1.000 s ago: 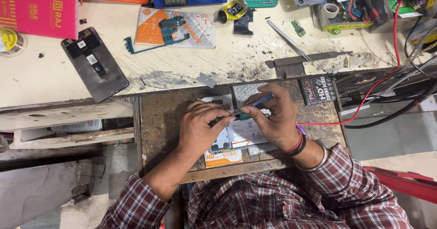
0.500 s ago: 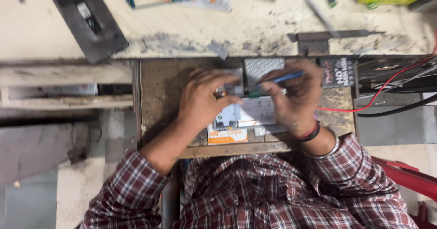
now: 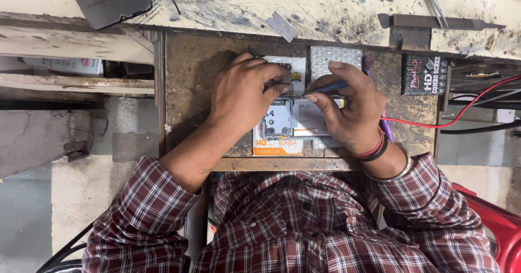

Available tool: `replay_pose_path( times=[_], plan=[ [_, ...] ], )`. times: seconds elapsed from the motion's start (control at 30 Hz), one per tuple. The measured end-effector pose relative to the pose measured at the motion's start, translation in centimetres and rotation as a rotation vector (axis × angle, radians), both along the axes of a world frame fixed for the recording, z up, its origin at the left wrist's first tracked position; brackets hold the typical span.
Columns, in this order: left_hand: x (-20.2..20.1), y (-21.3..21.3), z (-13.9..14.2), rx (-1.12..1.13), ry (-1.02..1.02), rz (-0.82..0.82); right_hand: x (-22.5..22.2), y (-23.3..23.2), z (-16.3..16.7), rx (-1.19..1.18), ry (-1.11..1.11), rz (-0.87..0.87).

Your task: The person removes the back cover of a smartphone using a metal prying tool, then uses a screwdriver to unscrew internal components. The person handles the phone, a prying tool, and a screwdriver while working at a cluttered electronics repair bench.

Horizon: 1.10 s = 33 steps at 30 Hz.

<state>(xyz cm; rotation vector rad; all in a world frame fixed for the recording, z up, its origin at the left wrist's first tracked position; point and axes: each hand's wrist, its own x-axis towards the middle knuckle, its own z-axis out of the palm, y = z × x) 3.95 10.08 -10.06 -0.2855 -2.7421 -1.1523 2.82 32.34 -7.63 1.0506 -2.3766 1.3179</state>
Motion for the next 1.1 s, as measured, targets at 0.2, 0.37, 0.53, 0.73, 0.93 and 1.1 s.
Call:
replay_pose_path(
  times=[0.2, 0.37, 0.53, 0.73, 0.93, 1.1],
  plan=[
    [0.1, 0.1, -0.1, -0.023, 0.022, 0.011, -0.1, -0.3, -0.3, 0.034, -0.014, -0.011],
    [-0.1, 0.4, -0.5, -0.078, -0.033, 0.000, -0.4, -0.2, 0.0, 0.051, -0.002, 0.035],
    [0.0, 0.3, -0.7, -0.080, 0.004, 0.016, -0.4, -0.1, 0.7, 0.141, 0.031, 0.118],
    [0.0, 0.3, -0.7, -0.056, -0.011, 0.015, -1.2, -0.2, 1.3, 0.233, 0.087, 0.184],
    [-0.1, 0.3, -0.7, -0.058, 0.047, 0.003, -1.4, -0.2, 1.7, 0.268, 0.089, 0.194],
    [0.0, 0.3, -0.1, -0.045, -0.039, -0.003, -1.3, -1.1, 1.9, 0.233, 0.129, 0.043]
  ],
)
